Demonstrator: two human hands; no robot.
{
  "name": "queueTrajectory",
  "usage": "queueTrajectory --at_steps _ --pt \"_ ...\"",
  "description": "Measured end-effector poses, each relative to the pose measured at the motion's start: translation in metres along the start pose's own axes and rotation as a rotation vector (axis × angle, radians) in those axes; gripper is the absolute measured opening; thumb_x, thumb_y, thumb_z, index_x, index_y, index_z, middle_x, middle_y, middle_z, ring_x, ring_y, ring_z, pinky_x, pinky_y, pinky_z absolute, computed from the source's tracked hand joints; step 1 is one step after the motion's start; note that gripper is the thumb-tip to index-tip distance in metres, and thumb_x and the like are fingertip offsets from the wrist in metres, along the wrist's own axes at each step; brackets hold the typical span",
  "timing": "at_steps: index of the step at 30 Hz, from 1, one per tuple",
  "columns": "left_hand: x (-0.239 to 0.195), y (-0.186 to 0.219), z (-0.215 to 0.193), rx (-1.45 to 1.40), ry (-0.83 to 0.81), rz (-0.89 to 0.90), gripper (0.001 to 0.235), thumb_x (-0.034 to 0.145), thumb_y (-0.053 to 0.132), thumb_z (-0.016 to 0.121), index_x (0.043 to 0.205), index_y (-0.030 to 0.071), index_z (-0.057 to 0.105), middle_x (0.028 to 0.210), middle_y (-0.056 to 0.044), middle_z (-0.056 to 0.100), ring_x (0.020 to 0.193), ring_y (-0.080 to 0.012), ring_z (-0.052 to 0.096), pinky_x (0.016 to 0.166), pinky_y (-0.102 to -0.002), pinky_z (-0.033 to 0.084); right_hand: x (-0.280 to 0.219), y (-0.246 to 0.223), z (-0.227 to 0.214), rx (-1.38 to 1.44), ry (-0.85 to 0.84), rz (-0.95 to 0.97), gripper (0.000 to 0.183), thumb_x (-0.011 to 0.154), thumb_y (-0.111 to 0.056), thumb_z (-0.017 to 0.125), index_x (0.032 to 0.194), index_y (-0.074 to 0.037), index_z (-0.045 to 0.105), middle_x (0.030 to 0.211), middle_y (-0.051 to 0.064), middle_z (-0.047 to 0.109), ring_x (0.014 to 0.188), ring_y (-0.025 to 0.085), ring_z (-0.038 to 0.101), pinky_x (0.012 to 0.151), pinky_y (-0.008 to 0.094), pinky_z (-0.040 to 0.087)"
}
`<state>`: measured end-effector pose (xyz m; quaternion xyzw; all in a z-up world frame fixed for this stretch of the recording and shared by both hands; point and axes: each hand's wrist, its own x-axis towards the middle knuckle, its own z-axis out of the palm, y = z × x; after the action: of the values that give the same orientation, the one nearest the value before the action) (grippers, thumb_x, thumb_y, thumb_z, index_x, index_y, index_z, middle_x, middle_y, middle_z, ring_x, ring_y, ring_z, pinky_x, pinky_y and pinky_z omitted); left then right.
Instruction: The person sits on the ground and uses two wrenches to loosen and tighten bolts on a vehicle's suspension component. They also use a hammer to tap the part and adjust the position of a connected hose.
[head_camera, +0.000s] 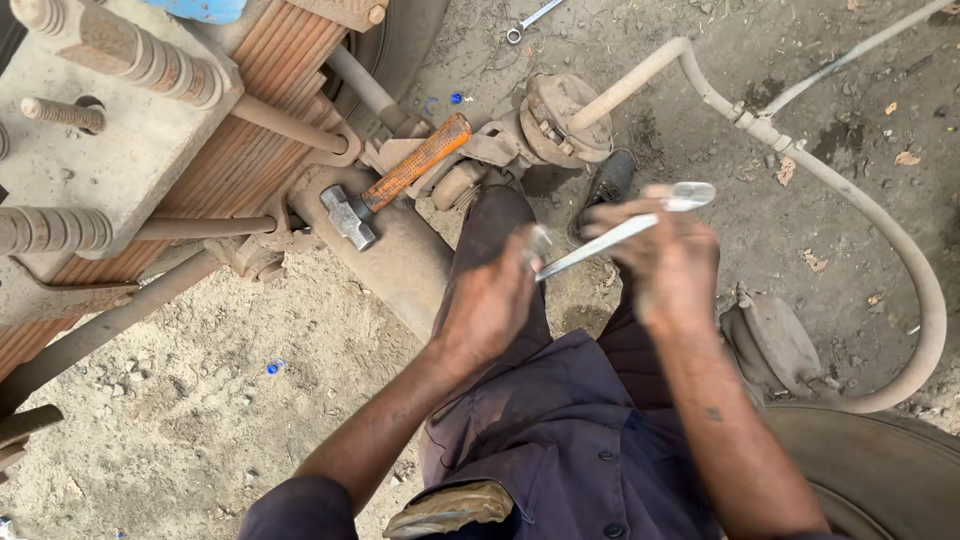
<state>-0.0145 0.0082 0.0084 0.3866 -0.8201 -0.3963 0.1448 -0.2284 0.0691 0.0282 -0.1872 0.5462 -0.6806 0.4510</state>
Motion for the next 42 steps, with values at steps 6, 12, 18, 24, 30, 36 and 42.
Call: queueTrajectory --at_steps 6,12,18,24,30,36,42 --pt "0.071 -0.041 0.015 -1.244 0.145 -0.390 0.040 0.114 0.035 0.048 0.127 -0.001 0.060 0.093 -0.012 0.068 0.080 -0.0220 0.069 0.075 -0.040 0.062 0.012 -0.012 -0.043 -0.038 0.343 -0.051 0.043 0.111 -0.035 0.046 0.106 0.003 0.066 0.102 0.025 0.076 0.097 0.033 0.079 0.082 0.047 0.064" --pt "0.121 -0.071 0.021 -1.438 -0.120 -0.293 0.054 0.104 0.050 0.041 0.132 0.008 0.059 0.116 -0.009 0.074 0.113 -0.0192 0.069 0.102 -0.044 0.053 0.011 0.004 -0.042 -0.019 0.303 0.057 0.033 0.111 -0.027 0.048 0.104 0.001 0.065 0.111 0.028 0.072 0.103 0.036 0.076 0.086 0.047 0.063" --pt "0.143 -0.078 0.031 -0.949 -0.008 -0.339 0.059 0.106 0.055 0.036 0.136 0.014 0.065 0.107 0.000 0.066 0.095 -0.0079 0.058 0.090 -0.032 0.048 0.012 0.020 -0.035 -0.015 0.200 0.018 0.016 0.108 -0.007 0.053 0.110 0.003 0.066 0.115 0.023 0.072 0.106 0.033 0.075 0.090 0.046 0.067" --pt "0.161 -0.089 0.044 -0.919 0.354 0.058 0.039 0.118 0.033 0.047 0.123 0.003 0.071 0.099 0.000 0.068 0.084 -0.0054 0.059 0.076 -0.022 0.051 0.020 0.034 -0.029 -0.199 0.168 -0.199 0.016 0.112 -0.008 0.053 0.113 0.003 0.064 0.123 0.022 0.071 0.111 0.027 0.072 0.096 0.042 0.065" --pt "0.167 -0.090 0.049 -0.563 0.469 0.083 0.036 0.115 0.028 0.047 0.120 0.000 0.070 0.108 -0.008 0.074 0.106 -0.0136 0.066 0.098 -0.032 0.052 0.020 0.033 -0.017 -0.332 0.126 -0.196 0.015 0.112 -0.009 0.050 0.114 0.002 0.060 0.132 0.021 0.068 0.118 0.022 0.069 0.096 0.036 0.064" --pt "0.166 -0.093 0.052 -0.625 0.392 0.077 0.036 0.111 0.030 0.050 0.124 0.000 0.067 0.113 -0.010 0.073 0.110 -0.0168 0.066 0.100 -0.035 0.053 0.018 0.026 -0.012 -0.379 0.126 -0.219 0.017 0.112 -0.009 0.049 0.118 0.003 0.059 0.133 0.022 0.067 0.122 0.025 0.069 0.098 0.037 0.064" --pt "0.158 -0.092 0.049 -0.547 0.367 0.129 0.033 0.113 0.028 0.050 0.122 0.003 0.069 0.118 -0.012 0.069 0.115 -0.0209 0.067 0.103 -0.039 0.055 0.020 0.026 -0.009 -0.429 0.134 -0.262 0.017 0.112 -0.009 0.050 0.120 0.004 0.058 0.131 0.024 0.067 0.122 0.025 0.070 0.094 0.039 0.062"
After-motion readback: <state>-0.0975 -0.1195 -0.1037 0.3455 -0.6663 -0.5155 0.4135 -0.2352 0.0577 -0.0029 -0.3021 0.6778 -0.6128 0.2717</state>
